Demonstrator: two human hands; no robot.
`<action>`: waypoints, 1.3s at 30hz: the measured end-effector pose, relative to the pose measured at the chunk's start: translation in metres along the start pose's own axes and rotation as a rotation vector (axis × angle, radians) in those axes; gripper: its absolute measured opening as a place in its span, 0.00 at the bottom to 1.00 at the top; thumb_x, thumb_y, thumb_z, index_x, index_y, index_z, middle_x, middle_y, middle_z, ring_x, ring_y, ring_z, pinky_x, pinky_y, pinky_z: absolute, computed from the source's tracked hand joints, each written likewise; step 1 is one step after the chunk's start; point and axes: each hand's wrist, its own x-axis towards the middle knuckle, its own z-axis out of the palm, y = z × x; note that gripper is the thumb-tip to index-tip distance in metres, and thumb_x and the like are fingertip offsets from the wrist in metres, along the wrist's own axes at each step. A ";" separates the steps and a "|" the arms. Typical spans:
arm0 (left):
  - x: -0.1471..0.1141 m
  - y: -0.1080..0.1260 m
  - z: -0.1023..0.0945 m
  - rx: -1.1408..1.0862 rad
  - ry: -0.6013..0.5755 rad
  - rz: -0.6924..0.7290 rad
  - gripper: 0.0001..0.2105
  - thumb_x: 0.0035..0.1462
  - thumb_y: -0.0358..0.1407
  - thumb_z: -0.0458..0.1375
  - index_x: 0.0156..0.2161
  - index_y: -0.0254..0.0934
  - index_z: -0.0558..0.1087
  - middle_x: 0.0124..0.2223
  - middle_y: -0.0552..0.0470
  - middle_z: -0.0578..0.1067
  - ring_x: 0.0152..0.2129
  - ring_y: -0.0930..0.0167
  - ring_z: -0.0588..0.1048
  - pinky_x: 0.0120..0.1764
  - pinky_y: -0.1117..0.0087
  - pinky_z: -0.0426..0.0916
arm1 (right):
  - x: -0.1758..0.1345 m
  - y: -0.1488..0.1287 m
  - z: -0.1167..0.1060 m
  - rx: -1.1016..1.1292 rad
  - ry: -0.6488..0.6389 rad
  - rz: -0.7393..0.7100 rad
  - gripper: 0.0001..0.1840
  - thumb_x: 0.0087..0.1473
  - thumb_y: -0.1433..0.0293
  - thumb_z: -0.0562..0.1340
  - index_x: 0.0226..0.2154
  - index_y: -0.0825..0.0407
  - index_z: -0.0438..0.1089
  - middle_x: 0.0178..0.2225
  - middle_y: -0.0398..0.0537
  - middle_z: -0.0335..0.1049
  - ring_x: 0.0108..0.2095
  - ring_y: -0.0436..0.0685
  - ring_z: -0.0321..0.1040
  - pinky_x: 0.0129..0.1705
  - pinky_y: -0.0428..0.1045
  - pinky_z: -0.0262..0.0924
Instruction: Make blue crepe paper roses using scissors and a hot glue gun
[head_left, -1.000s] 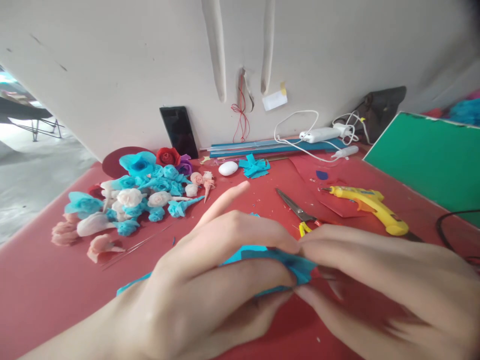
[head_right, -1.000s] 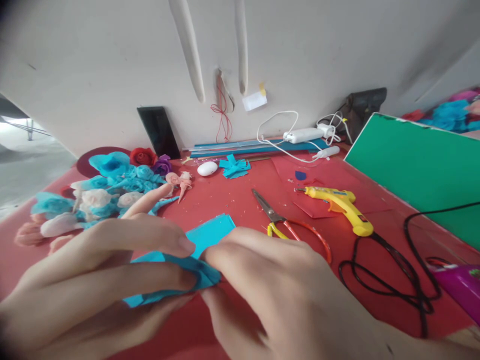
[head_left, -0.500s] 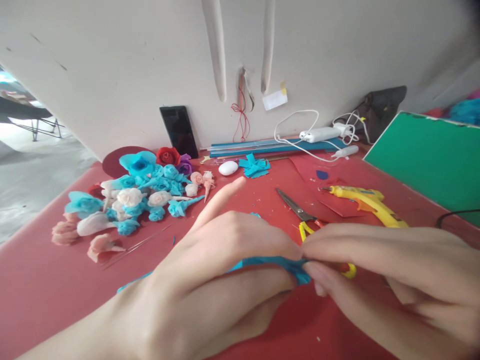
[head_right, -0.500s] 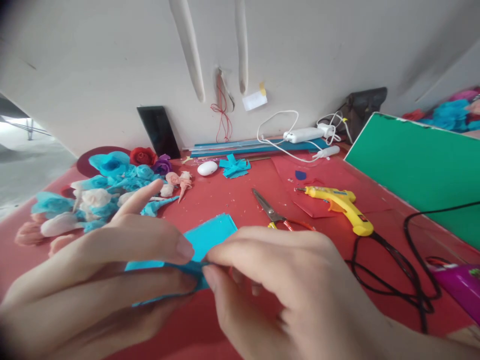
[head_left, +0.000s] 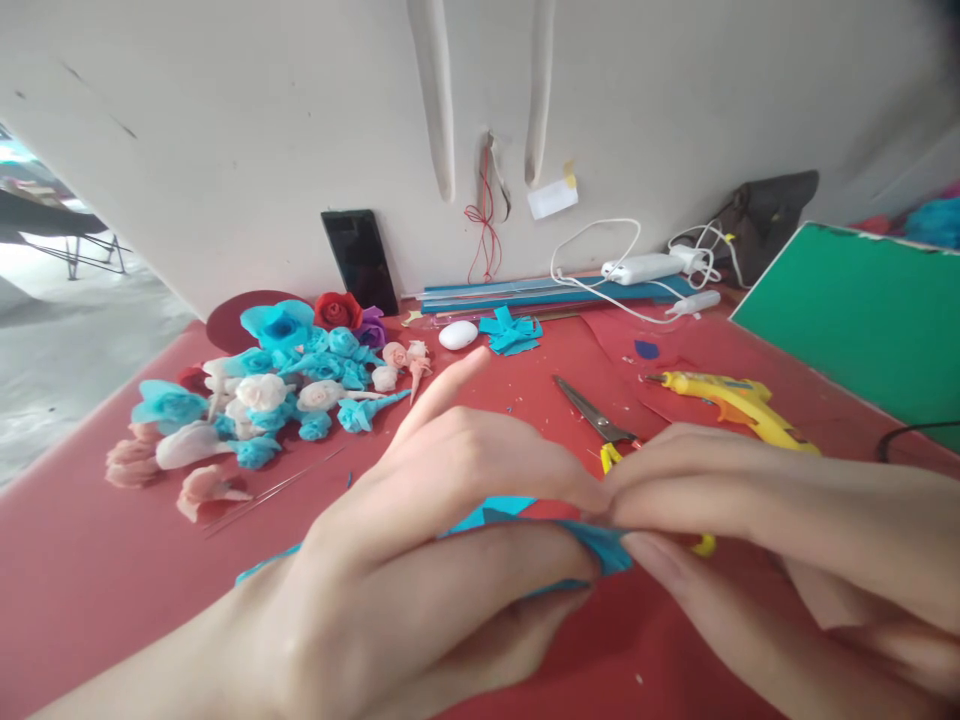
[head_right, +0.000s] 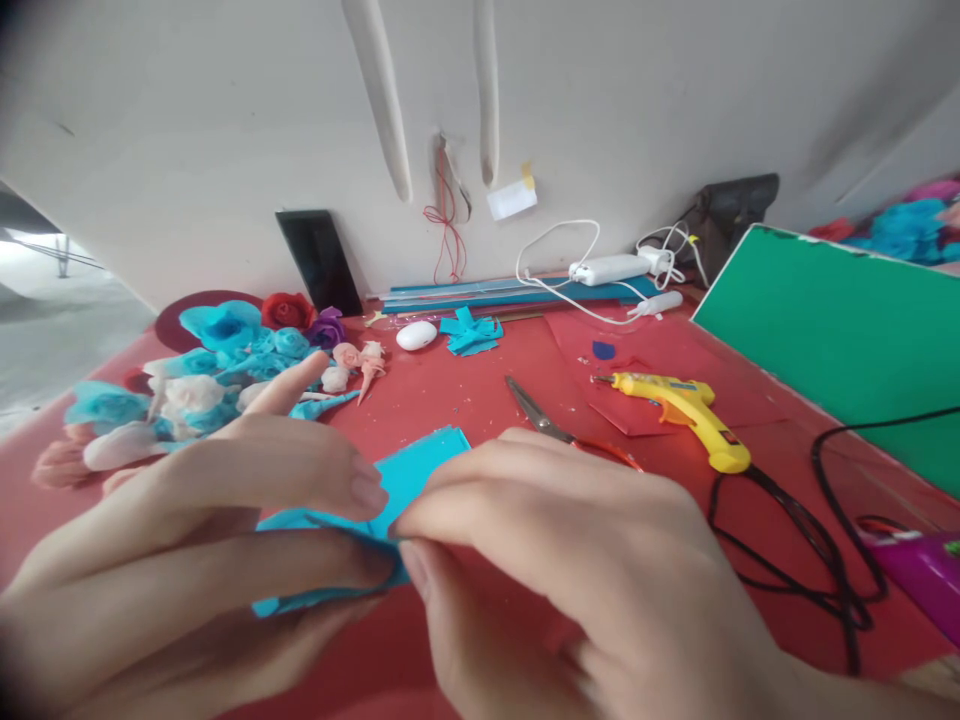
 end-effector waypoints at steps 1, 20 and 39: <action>0.001 0.000 0.000 0.006 0.007 0.003 0.08 0.55 0.25 0.54 0.35 0.39 0.74 0.38 0.56 0.73 0.40 0.82 0.73 0.64 0.71 0.52 | 0.001 0.000 0.000 0.006 -0.005 0.008 0.05 0.53 0.75 0.58 0.29 0.52 0.70 0.33 0.41 0.72 0.31 0.44 0.70 0.30 0.34 0.65; -0.008 0.000 0.000 -0.067 -0.123 -0.068 0.14 0.52 0.21 0.56 0.41 0.39 0.71 0.46 0.60 0.72 0.43 0.81 0.71 0.67 0.68 0.32 | -0.005 -0.009 0.002 0.302 -0.102 0.325 0.09 0.51 0.80 0.57 0.31 0.53 0.69 0.24 0.36 0.69 0.18 0.42 0.61 0.17 0.37 0.57; 0.002 0.002 0.002 0.051 -0.075 -0.062 0.09 0.54 0.24 0.54 0.35 0.40 0.73 0.41 0.60 0.73 0.40 0.79 0.72 0.67 0.62 0.33 | 0.005 -0.020 0.004 0.123 -0.031 0.304 0.11 0.43 0.85 0.59 0.29 0.57 0.71 0.27 0.43 0.74 0.20 0.44 0.66 0.16 0.36 0.57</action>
